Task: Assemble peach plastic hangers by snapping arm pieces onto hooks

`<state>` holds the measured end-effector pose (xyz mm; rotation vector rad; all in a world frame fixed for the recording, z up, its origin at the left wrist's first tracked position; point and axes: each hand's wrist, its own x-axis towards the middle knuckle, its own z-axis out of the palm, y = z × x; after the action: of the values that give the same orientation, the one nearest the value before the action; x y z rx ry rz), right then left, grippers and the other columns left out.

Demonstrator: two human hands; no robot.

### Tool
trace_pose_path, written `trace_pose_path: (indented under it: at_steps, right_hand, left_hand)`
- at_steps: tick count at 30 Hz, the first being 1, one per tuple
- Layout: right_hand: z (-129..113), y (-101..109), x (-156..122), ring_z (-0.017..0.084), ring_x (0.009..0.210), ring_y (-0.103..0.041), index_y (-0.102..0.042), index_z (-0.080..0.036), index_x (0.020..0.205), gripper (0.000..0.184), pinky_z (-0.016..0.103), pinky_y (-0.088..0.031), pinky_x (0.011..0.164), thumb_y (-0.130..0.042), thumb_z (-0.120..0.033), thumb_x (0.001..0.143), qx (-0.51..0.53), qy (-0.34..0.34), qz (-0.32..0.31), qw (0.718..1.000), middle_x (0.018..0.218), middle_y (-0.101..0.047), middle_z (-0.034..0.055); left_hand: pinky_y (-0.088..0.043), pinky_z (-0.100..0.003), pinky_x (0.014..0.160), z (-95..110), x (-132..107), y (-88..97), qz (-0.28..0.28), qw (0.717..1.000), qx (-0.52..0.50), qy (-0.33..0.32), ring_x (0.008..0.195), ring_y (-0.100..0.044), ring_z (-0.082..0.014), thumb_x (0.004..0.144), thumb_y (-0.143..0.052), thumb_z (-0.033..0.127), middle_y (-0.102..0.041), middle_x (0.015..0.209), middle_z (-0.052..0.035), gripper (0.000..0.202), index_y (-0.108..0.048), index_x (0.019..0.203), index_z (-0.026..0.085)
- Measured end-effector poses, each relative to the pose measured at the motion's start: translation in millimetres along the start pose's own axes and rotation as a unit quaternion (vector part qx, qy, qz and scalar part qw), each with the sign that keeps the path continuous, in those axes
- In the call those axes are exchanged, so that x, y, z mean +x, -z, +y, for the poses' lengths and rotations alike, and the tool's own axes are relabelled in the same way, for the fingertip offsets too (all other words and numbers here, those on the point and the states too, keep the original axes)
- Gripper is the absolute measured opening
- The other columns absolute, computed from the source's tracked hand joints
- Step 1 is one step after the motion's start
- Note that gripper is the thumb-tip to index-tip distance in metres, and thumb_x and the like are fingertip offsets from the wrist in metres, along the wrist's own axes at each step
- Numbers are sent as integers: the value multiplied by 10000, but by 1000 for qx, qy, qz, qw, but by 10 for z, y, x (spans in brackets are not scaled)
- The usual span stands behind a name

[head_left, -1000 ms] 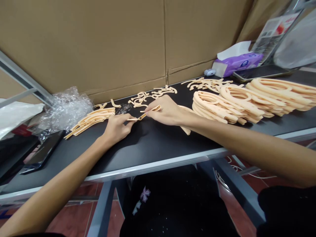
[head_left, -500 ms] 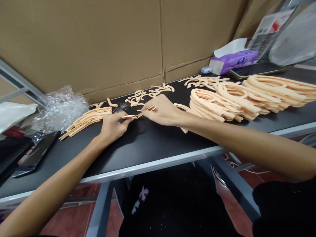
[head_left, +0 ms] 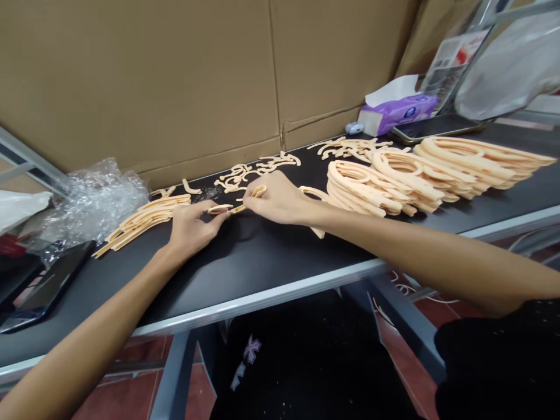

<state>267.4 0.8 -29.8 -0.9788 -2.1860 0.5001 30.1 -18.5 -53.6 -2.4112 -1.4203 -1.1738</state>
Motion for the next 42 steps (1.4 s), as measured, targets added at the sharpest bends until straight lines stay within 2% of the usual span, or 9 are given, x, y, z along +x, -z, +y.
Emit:
trace_pose_path:
  at_steps: [4,10,13,16,19,22,28,33,42]
  right_hand:
    - [27,51,70,162,653,-631,-665,-161,666,198,294,-482,653,-614,-157,857,174,-87,24,981,643,-673,43]
    - [13,53,137,132,642,-647,-702,-128,842,79,260,-576,685,-673,-171,902,323,-140,21,936,690,-690,43]
    - [-18,109,122,177,828,-720,-681,-90,1310,440,313,-617,816,-742,-286,921,241,-145,84,956,948,-775,95]
    - [-71,248,36,262,1194,-701,-392,-198,1682,787,392,-601,995,-697,-341,971,58,-78,198,975,1405,-712,152]
    - [-129,386,-80,326,1470,-532,-247,-350,1753,873,394,-586,1013,-632,-278,972,-40,6,252,967,1785,-377,77]
    - [-154,432,-153,324,1557,-448,-279,-433,1730,868,313,-573,921,-566,-209,942,-42,55,270,960,1851,-217,-46]
    - [-139,324,-128,271,1319,-657,-591,-317,1551,576,299,-536,874,-526,-226,986,-46,59,162,984,1425,-725,54]
    - [-125,172,-61,269,926,-709,-821,-161,1014,333,389,-465,848,-508,-276,1018,-200,44,13,979,932,-785,120]
    - [-64,73,-81,297,934,-717,-824,-161,1001,346,382,-341,695,-483,-217,1005,-277,9,-99,956,1086,-812,162]
  left_hand:
    - [-607,-330,768,46,35,48,28,996,-72,52,775,-767,-223,798,-809,390,-847,875,-29,155,-837,831,241]
    - [-593,-332,683,35,97,69,23,986,-140,92,688,-715,-205,774,-849,405,-833,834,-48,193,-873,837,224]
    - [-545,-304,614,-26,144,68,73,967,-199,138,597,-645,-160,723,-866,350,-787,721,-26,161,-855,775,198]
    - [-487,-291,604,-115,191,92,164,939,-239,186,575,-596,-138,680,-877,302,-717,610,-2,152,-824,732,169]
    - [-444,-290,589,-188,219,123,205,923,-255,201,554,-557,-126,689,-877,266,-678,571,11,143,-783,692,160]
    - [-439,-287,590,-225,220,126,200,923,-262,196,562,-556,-121,739,-879,254,-674,585,5,163,-759,698,151]
    - [-496,-294,610,-200,218,87,208,913,-289,199,580,-575,-118,704,-912,264,-702,621,2,173,-779,722,155]
    - [-526,-284,603,-93,286,117,224,885,-339,228,562,-563,-98,747,-894,198,-658,609,26,163,-800,867,138]
    - [-551,-307,643,-100,252,181,203,913,-302,186,601,-629,-129,781,-845,289,-696,645,5,125,-800,852,196]
